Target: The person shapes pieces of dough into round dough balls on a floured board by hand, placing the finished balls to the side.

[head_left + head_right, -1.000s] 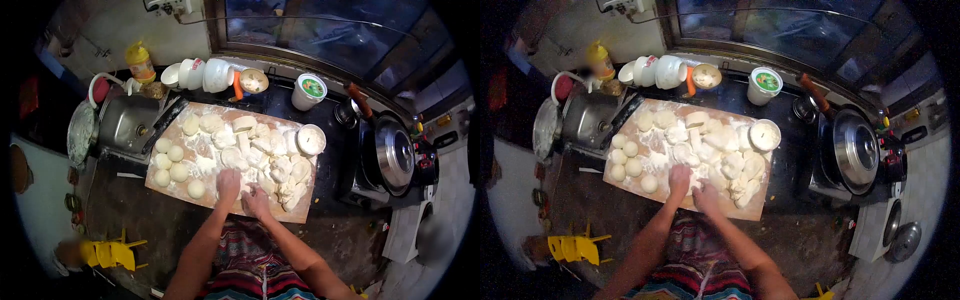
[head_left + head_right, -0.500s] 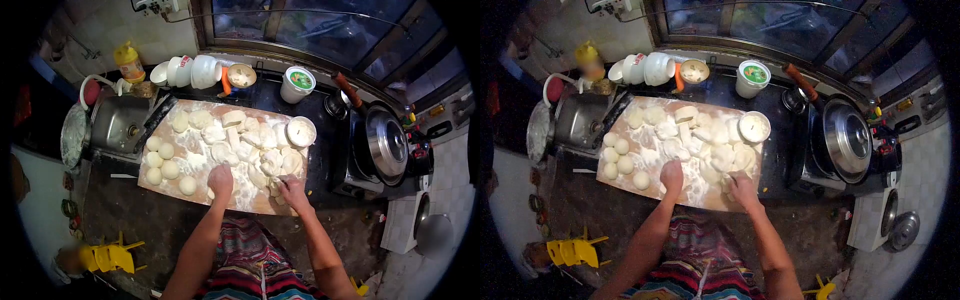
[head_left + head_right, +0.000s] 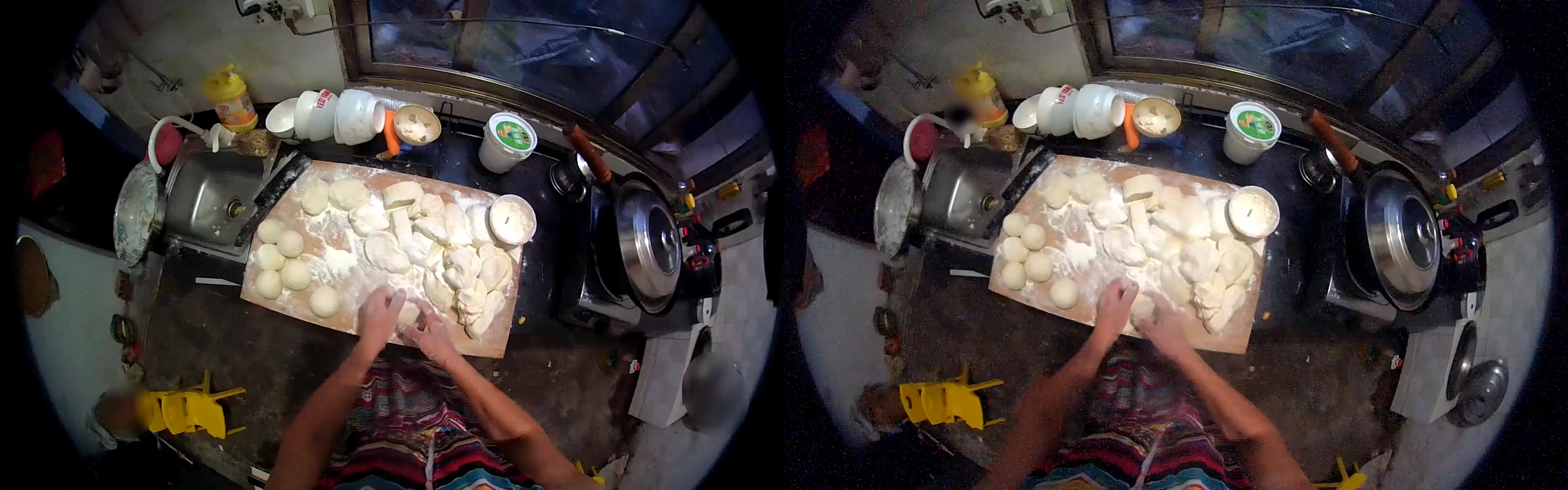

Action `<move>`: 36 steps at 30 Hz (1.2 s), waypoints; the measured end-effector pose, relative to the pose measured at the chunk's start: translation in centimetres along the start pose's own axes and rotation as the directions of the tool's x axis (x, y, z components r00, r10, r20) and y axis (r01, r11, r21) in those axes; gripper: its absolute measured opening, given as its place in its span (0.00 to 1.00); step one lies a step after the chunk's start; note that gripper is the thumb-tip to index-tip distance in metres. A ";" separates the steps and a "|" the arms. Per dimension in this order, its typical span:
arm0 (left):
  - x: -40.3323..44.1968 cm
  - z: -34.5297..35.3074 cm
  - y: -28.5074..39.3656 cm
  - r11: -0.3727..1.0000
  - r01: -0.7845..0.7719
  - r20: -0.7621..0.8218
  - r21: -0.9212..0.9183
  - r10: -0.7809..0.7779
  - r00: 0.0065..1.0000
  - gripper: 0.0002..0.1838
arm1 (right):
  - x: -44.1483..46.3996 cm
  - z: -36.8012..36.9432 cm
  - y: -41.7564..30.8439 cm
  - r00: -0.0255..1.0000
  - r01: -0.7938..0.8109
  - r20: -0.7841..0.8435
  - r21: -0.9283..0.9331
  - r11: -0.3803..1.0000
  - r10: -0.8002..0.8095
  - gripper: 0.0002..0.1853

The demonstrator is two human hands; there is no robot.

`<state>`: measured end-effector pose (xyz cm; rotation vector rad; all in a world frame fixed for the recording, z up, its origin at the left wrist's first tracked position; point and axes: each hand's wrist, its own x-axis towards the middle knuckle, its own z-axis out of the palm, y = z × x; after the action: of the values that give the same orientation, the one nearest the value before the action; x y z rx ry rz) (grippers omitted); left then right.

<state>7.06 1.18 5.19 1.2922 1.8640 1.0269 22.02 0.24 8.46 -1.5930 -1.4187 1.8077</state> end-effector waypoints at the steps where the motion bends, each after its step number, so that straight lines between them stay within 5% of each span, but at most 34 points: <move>1: -1.0 -0.3 -0.3 1.000 0.016 -0.052 -0.025 -0.017 0.998 0.12 | 0.3 0.7 0.4 0.988 0.154 -0.007 -0.098 0.983 -0.156 0.24; 3: -2.7 0.6 -2.7 1.000 0.023 -0.213 0.004 -0.021 0.977 0.11 | 0.1 2.1 2.5 0.898 0.425 0.020 -0.288 0.858 -0.439 0.25; 6: -2.0 1.5 -5.4 0.779 -0.429 -0.068 0.457 0.512 0.856 0.10 | 0.5 2.0 3.0 0.778 0.560 -0.019 -0.434 0.706 -0.628 0.26; 7: 0.0 1.3 -4.9 0.646 -0.507 -0.042 0.570 0.640 0.768 0.08 | 0.5 1.7 2.4 0.865 0.459 -0.040 -0.335 0.823 -0.500 0.24; 10: 4.1 0.4 -3.3 0.663 -0.437 -0.038 0.608 0.574 0.818 0.07 | 1.6 0.9 1.5 0.928 0.249 -0.202 -0.292 0.923 -0.314 0.24; 11: 4.7 0.5 -3.3 0.682 -0.432 -0.047 0.590 0.563 0.825 0.07 | 1.8 1.0 1.6 0.982 0.102 -0.148 -0.120 0.988 -0.119 0.24; 13: 5.1 1.0 -3.9 0.715 -0.421 -0.057 0.558 0.539 0.840 0.08 | 4.9 4.0 7.3 0.981 0.068 -0.188 0.115 0.991 -0.045 0.22; 16: 2.0 1.5 -4.3 0.862 -0.430 -0.087 0.269 0.467 0.880 0.12 | 3.8 3.2 4.7 0.989 0.071 -0.138 0.169 0.983 -0.048 0.22; 17: 0.4 1.7 -3.8 0.932 -0.285 -0.164 0.224 0.325 0.932 0.14 | 2.6 2.6 3.0 0.993 0.073 -0.106 0.144 0.987 -0.058 0.22; 18: -1.2 1.9 -3.3 0.977 -0.137 -0.236 0.160 0.173 0.956 0.16 | 2.3 2.2 3.2 0.929 0.343 -0.119 -0.074 0.936 -0.350 0.22; 20: -2.5 2.6 -4.5 0.923 -0.062 -0.216 0.380 0.154 0.964 0.15 | 1.2 1.4 3.9 0.596 0.725 0.055 -0.464 0.508 -0.801 0.24; 21: -2.6 2.4 -4.1 0.844 -0.039 -0.161 0.534 0.146 0.976 0.14 | 0.2 1.7 2.9 0.629 0.679 0.067 -0.534 0.505 -0.775 0.26; 24: 2.3 1.2 -2.9 0.779 -0.332 -0.165 0.533 0.480 0.861 0.11 | 0.7 1.8 3.4 0.893 0.400 -0.103 -0.270 0.876 -0.439 0.25; 25: 4.2 1.2 -2.6 0.769 -0.329 -0.165 0.548 0.485 0.859 0.11 | 0.9 1.8 2.9 0.940 0.283 -0.154 -0.142 0.949 -0.303 0.25; 27: 5.7 1.1 -2.7 0.750 -0.314 -0.156 0.582 0.481 0.862 0.10 | 1.7 3.3 5.1 0.990 0.087 -0.121 0.118 0.989 -0.072 0.24; 30: 4.9 1.6 -4.1 0.730 -0.429 0.005 0.532 0.504 0.863 0.10 | 6.2 5.2 10.2 0.985 0.111 -0.161 0.273 0.956 -0.069 0.25; 32: 1.6 1.4 -2.5 0.961 -0.232 -0.088 0.151 0.247 0.965 0.10 | 6.3 4.4 10.8 0.982 0.144 -0.152 0.221 0.965 -0.112 0.27; 33: -0.1 1.5 -2.0 0.993 -0.103 -0.090 -0.057 0.097 0.991 0.11 | 5.4 4.1 10.5 0.961 0.249 -0.127 0.023 0.968 -0.245 0.27; 36: -3.1 2.6 -3.0 0.981 0.028 -0.307 0.190 0.032 0.951 0.13 | -0.1 2.3 6.4 0.825 0.516 0.097 -0.528 0.674 -0.556 0.25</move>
<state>8.84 -1.75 1.48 1.2991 2.2460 1.1247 22.20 -3.71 2.90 -1.2177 -2.2065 1.0390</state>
